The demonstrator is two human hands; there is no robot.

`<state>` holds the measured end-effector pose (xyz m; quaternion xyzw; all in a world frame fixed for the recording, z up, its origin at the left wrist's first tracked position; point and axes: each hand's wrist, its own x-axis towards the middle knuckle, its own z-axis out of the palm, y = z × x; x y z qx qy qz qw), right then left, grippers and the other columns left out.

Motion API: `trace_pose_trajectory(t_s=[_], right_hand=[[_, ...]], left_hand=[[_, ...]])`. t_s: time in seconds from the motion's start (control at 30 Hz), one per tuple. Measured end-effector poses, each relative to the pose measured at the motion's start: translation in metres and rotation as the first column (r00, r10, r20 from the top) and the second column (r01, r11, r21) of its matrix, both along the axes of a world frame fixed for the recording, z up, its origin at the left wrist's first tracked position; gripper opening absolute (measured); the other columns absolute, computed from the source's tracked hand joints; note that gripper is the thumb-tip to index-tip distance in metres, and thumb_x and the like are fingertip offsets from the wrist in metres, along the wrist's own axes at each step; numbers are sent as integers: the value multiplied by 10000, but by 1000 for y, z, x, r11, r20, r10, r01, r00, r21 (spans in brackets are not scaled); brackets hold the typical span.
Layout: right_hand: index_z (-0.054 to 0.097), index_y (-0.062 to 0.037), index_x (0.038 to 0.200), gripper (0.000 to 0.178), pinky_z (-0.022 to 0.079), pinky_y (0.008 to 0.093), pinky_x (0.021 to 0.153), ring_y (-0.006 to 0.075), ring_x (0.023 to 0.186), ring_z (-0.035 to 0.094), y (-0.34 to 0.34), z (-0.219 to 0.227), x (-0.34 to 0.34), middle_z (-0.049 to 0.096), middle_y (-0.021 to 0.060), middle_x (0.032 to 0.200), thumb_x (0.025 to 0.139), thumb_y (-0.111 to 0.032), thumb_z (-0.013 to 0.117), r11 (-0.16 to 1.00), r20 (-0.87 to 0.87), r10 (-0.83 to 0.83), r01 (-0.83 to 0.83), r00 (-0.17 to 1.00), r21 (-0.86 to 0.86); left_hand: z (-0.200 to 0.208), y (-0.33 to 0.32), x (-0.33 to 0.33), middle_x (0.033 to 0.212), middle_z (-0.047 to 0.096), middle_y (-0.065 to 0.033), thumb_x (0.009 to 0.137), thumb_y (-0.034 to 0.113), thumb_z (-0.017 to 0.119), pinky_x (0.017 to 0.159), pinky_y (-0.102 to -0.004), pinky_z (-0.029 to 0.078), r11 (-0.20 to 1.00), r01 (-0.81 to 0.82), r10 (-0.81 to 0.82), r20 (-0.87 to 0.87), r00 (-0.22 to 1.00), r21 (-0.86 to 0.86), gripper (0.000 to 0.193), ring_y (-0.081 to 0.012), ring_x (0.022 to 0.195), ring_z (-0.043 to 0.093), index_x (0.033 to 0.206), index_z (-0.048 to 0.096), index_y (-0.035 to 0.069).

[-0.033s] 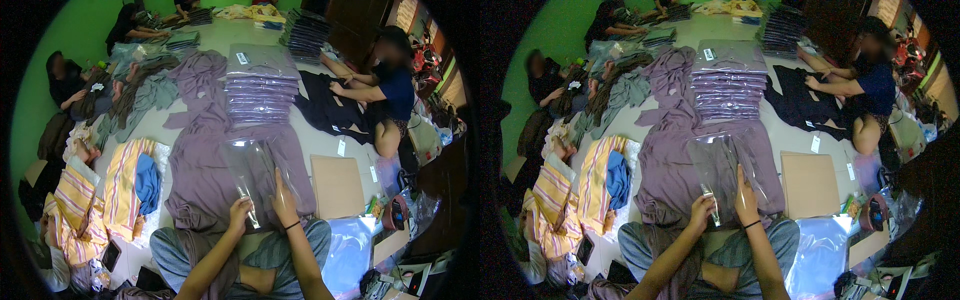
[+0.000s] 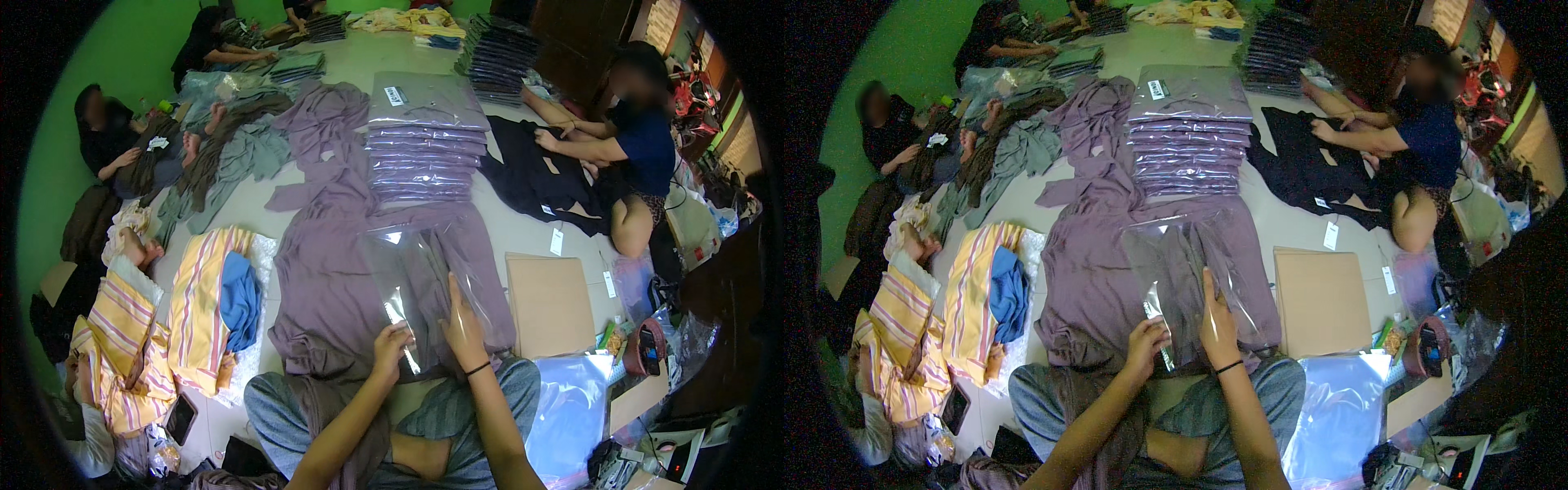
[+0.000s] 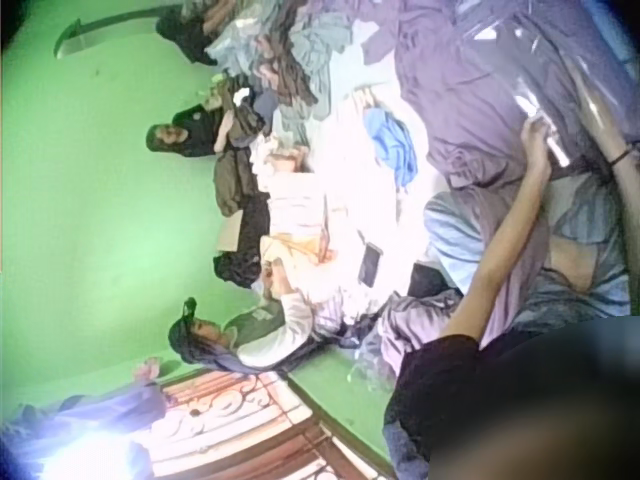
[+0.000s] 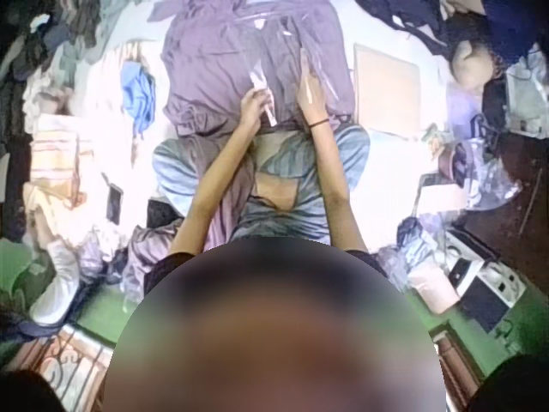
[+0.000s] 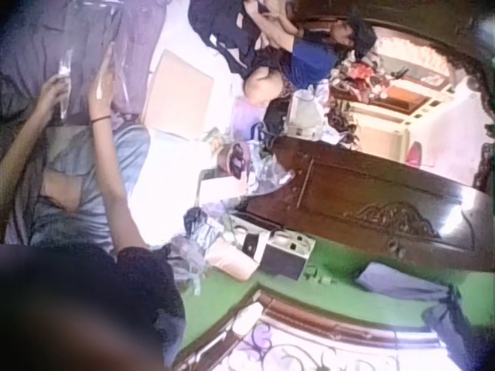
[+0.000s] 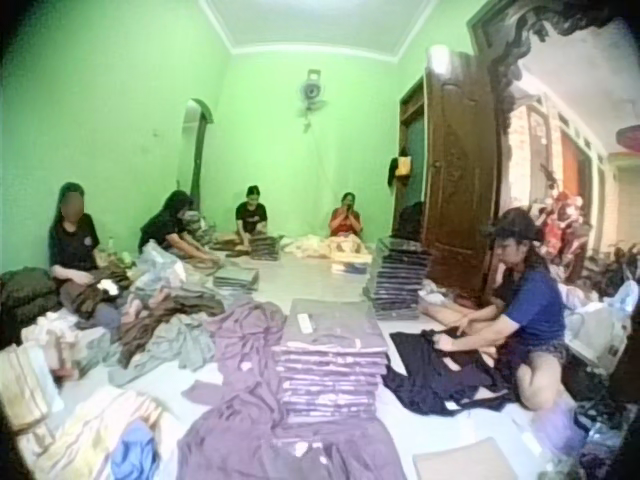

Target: The person folds a purple long-sleeved shirt using a cardboard template, places it into a clear plastic bag, and seals it. They repeat this process with a second shirt, stacking the finished packages on the floor.

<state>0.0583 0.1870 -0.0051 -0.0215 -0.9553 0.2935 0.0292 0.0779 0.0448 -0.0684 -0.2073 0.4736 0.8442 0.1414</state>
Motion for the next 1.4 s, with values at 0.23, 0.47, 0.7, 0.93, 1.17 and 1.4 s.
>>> trace_pose_trajectory(t_s=[0.23,0.47,0.7,0.93,1.17,1.4], right_hand=[[249,-140,1250,725,448,435,736,429,894,506,2,3,-2,335,265,1208,650,-72,650,999,38,-13,11,999,45],[394,-102,1150,591,347,472,896,421,1153,310,4,4,-1,238,234,1302,630,-96,675,992,-24,-8,11,1000,129],[467,-76,1110,484,159,528,983,348,1229,221,9,-3,-1,273,192,1308,666,-147,647,971,-128,199,-178,972,159],[392,-23,1200,499,248,357,986,319,1093,429,7,-13,8,470,193,1152,798,-291,516,868,51,365,-320,930,-379],[247,-31,1291,542,247,375,986,289,1205,305,-11,-67,29,284,160,1320,853,-304,414,780,32,619,-610,784,-140],[332,-20,1225,589,383,436,857,336,1130,379,-37,-16,81,343,191,1260,786,-383,485,631,521,535,-725,665,277]], left_hand=[[-3,-2,1,860,559,-58,783,88,545,659,-267,478,1000,16,-16,21,1000,2,247,-130,743,546,1009,487,8],[5,0,-2,871,565,-63,776,112,569,700,-270,469,999,48,-48,2,999,-5,213,-144,778,551,959,522,14],[14,16,-10,895,553,-81,774,107,571,755,-308,468,999,40,-39,-23,999,36,184,-168,800,552,920,526,4],[21,-2,-6,929,526,-65,788,142,553,821,-351,447,990,51,-54,16,998,133,228,-178,892,521,956,487,3],[21,-16,0,928,514,-57,754,254,619,726,-277,403,996,11,4,167,986,-92,404,-157,806,498,1042,446,30],[-18,-13,2,899,523,-54,707,127,669,716,-239,397,970,-79,84,15,996,-229,426,-126,811,494,1037,426,10]])
